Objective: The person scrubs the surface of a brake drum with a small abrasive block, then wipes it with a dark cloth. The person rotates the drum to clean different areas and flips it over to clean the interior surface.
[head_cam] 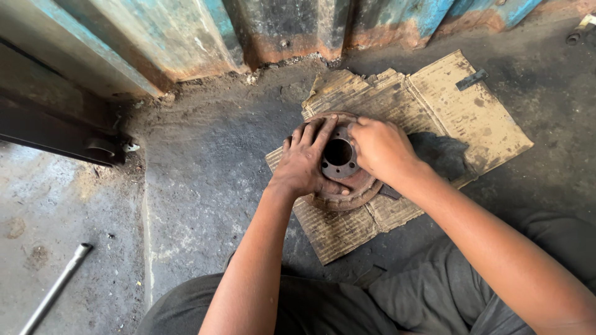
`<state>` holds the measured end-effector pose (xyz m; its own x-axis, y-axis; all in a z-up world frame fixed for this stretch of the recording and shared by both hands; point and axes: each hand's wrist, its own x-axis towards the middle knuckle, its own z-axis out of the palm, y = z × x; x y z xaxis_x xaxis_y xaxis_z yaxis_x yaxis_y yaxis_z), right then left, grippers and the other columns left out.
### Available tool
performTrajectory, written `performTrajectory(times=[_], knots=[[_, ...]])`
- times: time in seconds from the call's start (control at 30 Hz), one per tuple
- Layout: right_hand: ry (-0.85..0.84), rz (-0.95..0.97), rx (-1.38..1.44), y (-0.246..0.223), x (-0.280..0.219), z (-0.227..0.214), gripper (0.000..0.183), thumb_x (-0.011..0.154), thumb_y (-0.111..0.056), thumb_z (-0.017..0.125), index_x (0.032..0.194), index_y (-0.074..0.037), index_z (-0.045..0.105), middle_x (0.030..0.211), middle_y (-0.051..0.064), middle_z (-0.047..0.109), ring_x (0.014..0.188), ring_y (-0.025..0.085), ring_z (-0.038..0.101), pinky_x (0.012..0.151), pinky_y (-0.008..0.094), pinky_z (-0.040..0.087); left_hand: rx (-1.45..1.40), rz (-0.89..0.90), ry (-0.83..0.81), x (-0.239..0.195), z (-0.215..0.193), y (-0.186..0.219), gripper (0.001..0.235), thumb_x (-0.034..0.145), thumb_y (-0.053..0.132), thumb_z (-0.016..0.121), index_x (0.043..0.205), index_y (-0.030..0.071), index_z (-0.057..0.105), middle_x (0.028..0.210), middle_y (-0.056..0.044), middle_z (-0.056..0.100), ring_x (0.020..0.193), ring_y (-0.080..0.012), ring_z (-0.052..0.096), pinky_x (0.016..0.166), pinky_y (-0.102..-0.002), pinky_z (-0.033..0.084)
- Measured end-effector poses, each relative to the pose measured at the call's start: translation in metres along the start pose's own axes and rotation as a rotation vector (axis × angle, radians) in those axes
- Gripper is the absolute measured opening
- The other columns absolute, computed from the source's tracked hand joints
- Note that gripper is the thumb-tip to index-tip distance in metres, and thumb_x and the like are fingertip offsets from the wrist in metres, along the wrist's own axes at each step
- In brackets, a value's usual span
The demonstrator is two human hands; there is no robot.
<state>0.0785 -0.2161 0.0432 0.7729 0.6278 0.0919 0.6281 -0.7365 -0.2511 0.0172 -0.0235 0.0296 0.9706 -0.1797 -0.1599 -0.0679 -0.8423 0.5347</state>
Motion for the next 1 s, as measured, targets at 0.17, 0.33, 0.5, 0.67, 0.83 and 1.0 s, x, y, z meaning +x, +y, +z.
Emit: performTrajectory(times=[0.17, 0.33, 0.5, 0.67, 0.83, 1.0], knots=[[-0.016, 0.149, 0.225, 0.003, 0.007, -0.002, 0.014, 0.083, -0.008, 0.069, 0.093, -0.001, 0.076, 0.098, 0.018, 0.075, 0.084, 0.034, 0.073, 0.083, 0.045, 0.057, -0.009, 0.007, 0.010, 0.000, -0.002, 0.000, 0.160, 0.032, 0.059, 0.101, 0.161, 0.028, 0.011, 0.161, -0.013, 0.030, 0.148, -0.0434, 0.026, 0.120, -0.060, 0.023], [0.116, 0.150, 0.143, -0.006, -0.002, 0.021, 0.015, 0.089, -0.004, 0.067, 0.101, 0.002, 0.072, 0.100, 0.019, 0.073, 0.082, 0.032, 0.072, 0.079, 0.042, 0.059, -0.058, -0.054, 0.005, -0.001, 0.002, 0.005, 0.169, 0.028, 0.057, 0.103, 0.161, 0.029, 0.003, 0.158, -0.013, 0.032, 0.148, -0.0402, 0.025, 0.121, -0.059, 0.020], [-0.167, 0.228, 0.372, 0.005, 0.005, 0.005, 0.011, 0.086, -0.009, 0.073, 0.095, -0.003, 0.073, 0.094, 0.015, 0.076, 0.086, 0.028, 0.073, 0.082, 0.043, 0.058, -0.059, 0.012, 0.064, -0.004, -0.004, 0.005, 0.168, 0.029, 0.056, 0.103, 0.161, 0.027, 0.003, 0.158, -0.015, 0.033, 0.149, -0.0409, 0.026, 0.120, -0.059, 0.023], [-0.067, 0.594, 1.047, 0.040, 0.015, 0.007, 0.007, 0.095, -0.006, 0.068, 0.102, -0.007, 0.070, 0.108, 0.008, 0.074, 0.102, 0.018, 0.069, 0.096, 0.034, 0.052, -0.110, -0.101, -0.050, 0.000, -0.011, 0.011, 0.170, 0.028, 0.048, 0.104, 0.161, 0.029, 0.000, 0.163, -0.009, 0.027, 0.153, -0.0360, 0.019, 0.124, -0.057, 0.018], [0.193, 0.334, 1.257, 0.049, 0.022, 0.012, 0.018, 0.096, -0.001, 0.062, 0.113, -0.006, 0.062, 0.112, 0.007, 0.072, 0.103, 0.015, 0.067, 0.090, 0.028, 0.052, -0.257, -0.184, -0.185, 0.014, -0.014, 0.004, 0.165, 0.040, 0.035, 0.104, 0.161, 0.029, -0.008, 0.170, -0.008, 0.013, 0.157, -0.0294, 0.008, 0.125, -0.054, 0.010], [0.006, 0.391, 0.872, 0.035, 0.016, -0.004, 0.018, 0.091, -0.005, 0.070, 0.108, -0.010, 0.073, 0.105, 0.002, 0.074, 0.097, 0.014, 0.069, 0.087, 0.027, 0.055, -0.445, -0.106, -0.147, 0.019, -0.005, -0.011, 0.164, 0.039, 0.038, 0.101, 0.162, 0.023, -0.007, 0.169, -0.008, 0.023, 0.156, -0.0276, 0.017, 0.128, -0.045, 0.016]])
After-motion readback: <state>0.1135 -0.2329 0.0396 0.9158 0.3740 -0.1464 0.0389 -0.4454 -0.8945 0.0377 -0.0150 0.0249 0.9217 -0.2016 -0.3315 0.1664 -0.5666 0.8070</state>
